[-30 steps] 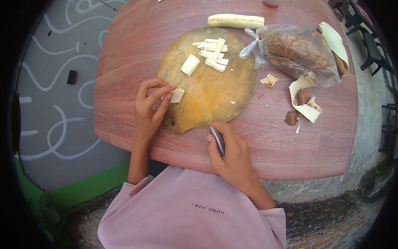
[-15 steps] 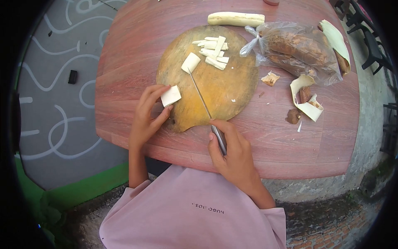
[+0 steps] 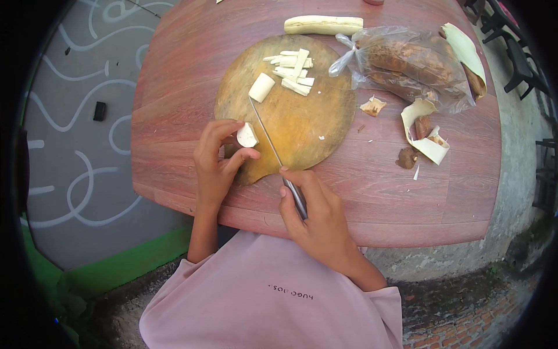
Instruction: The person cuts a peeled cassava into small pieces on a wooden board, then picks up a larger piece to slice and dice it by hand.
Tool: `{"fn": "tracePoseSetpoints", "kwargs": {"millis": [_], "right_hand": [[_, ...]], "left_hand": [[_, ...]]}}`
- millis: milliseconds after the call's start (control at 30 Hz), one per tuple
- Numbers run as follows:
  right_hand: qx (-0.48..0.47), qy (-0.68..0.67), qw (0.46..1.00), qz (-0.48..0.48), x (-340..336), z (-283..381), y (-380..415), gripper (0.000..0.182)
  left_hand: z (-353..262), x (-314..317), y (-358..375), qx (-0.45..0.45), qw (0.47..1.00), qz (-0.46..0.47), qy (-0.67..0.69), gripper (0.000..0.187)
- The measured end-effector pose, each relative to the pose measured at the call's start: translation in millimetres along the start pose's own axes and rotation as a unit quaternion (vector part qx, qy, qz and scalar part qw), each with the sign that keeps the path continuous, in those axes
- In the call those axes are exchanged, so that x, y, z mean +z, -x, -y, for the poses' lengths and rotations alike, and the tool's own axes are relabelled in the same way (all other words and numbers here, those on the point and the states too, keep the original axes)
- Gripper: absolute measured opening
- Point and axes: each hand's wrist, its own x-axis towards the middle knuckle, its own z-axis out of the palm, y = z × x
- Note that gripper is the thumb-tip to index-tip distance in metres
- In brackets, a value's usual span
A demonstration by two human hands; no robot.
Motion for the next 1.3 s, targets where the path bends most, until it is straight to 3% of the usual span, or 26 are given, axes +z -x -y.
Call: {"fn": "tracePoseSetpoints", "kwargs": {"millis": [67,367,667,1033,1300], "right_hand": [[0.002,0.006,1.000,0.013,1,7,-1,0.025],[-0.041,0.066,0.996,0.048,6,24,-8,0.027],[-0.063,0.105,0.991,0.049,13,34,-10,0.031],[-0.054,0.115,0.989,0.070,15,35,-13,0.036],[-0.078,0.229,0.968,0.059,22,37,-7,0.039]], "left_hand": [[-2,0,2,-0.032,0.999,-0.002,0.009,0.043],[-5,3,2,0.005,0.998,-0.040,-0.038,0.023],[4,6,1,0.067,0.994,-0.063,-0.061,0.026],[6,7,3,0.062,0.995,-0.051,-0.052,0.024],[7,11,2,0.082,0.992,-0.062,-0.074,0.018]]}}
